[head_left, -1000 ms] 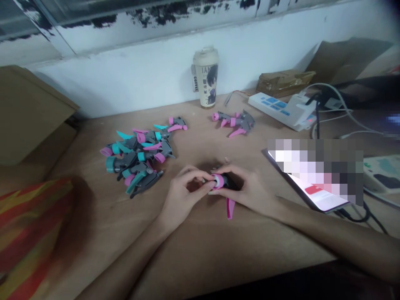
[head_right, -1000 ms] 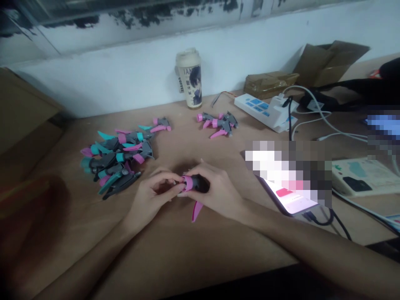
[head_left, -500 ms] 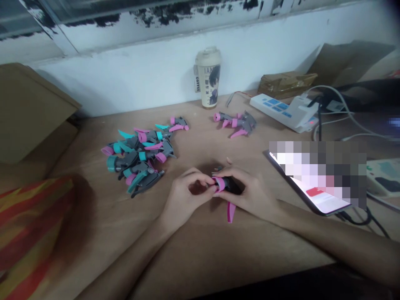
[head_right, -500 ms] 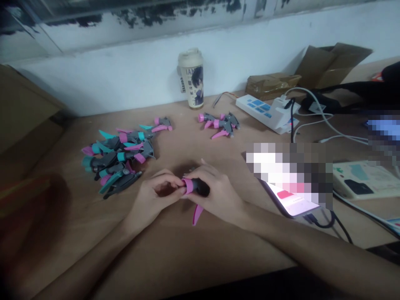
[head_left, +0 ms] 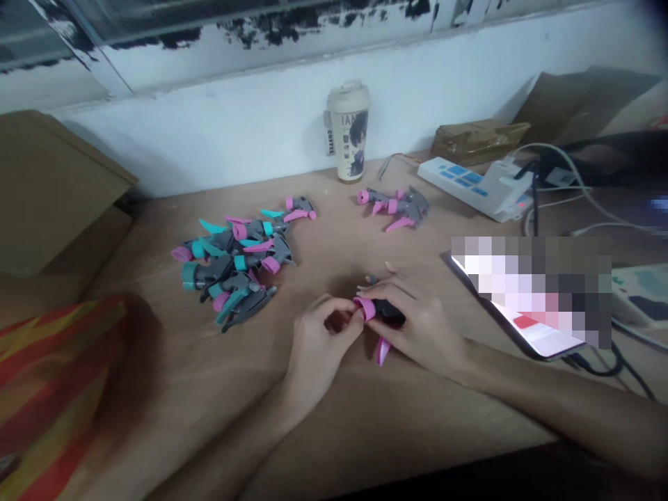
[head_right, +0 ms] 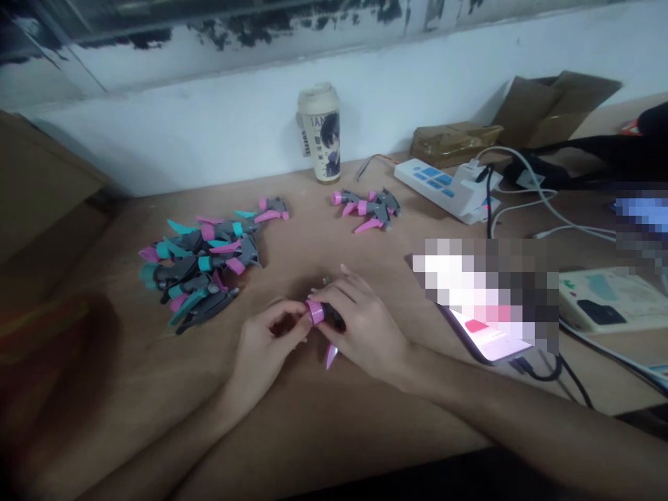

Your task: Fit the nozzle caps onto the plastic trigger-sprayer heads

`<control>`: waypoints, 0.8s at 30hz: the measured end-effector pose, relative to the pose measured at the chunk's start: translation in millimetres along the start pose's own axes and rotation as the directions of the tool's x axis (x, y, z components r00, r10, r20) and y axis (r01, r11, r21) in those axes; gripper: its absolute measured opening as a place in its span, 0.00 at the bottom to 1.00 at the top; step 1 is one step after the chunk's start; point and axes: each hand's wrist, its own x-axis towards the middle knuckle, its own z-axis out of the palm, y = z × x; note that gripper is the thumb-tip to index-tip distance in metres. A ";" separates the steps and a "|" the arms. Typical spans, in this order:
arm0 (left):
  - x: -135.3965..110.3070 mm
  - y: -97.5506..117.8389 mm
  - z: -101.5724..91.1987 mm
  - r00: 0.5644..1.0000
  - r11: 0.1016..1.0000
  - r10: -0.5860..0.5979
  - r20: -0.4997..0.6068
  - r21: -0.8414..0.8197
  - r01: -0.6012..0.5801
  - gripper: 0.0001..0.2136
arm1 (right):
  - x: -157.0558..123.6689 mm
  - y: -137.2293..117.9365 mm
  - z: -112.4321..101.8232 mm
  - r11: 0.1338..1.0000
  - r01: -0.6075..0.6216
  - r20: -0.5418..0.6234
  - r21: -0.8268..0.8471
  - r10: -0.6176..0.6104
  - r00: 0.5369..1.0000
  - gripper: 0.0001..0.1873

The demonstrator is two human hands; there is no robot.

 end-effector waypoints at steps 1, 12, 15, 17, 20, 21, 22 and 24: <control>1.3 -0.9 -0.2 1.000 0.999 -0.018 0.020 -0.035 0.018 0.03 | 0.1 0.3 0.2 1.000 -0.004 0.003 -0.007 0.004 1.000 0.11; 5.2 -13.0 -5.5 0.996 0.991 0.043 -0.081 -0.125 -0.053 0.08 | 34.8 31.0 -22.3 0.968 -0.169 0.261 -0.187 0.215 0.941 0.16; 5.9 -12.7 -7.8 0.991 0.993 0.087 -0.104 -0.073 -0.095 0.07 | 70.1 60.3 -37.2 0.939 -0.130 0.255 -0.319 0.217 0.942 0.19; 5.4 -11.0 -8.5 0.988 0.992 0.117 -0.096 -0.035 -0.121 0.08 | 95.7 81.4 -45.1 0.922 -0.119 0.250 -0.368 0.221 0.943 0.19; 3.9 -7.9 -8.4 0.985 0.988 0.152 -0.085 0.013 -0.151 0.08 | 130.0 110.8 -53.0 0.882 -0.108 0.246 -0.459 0.243 0.938 0.27; 3.6 -7.1 -8.3 0.984 0.987 0.159 -0.085 0.023 -0.158 0.08 | 139.2 119.4 -54.7 0.870 -0.100 0.256 -0.483 0.249 0.934 0.29; 3.4 -6.5 -8.2 0.983 0.986 0.164 -0.085 0.032 -0.161 0.09 | 146.9 127.3 -55.7 0.860 -0.091 0.273 -0.503 0.257 0.927 0.30; 3.5 -6.0 -8.2 0.983 0.986 0.163 -0.084 0.046 -0.159 0.09 | 157.8 140.7 -55.5 0.840 -0.075 0.310 -0.538 0.279 0.909 0.28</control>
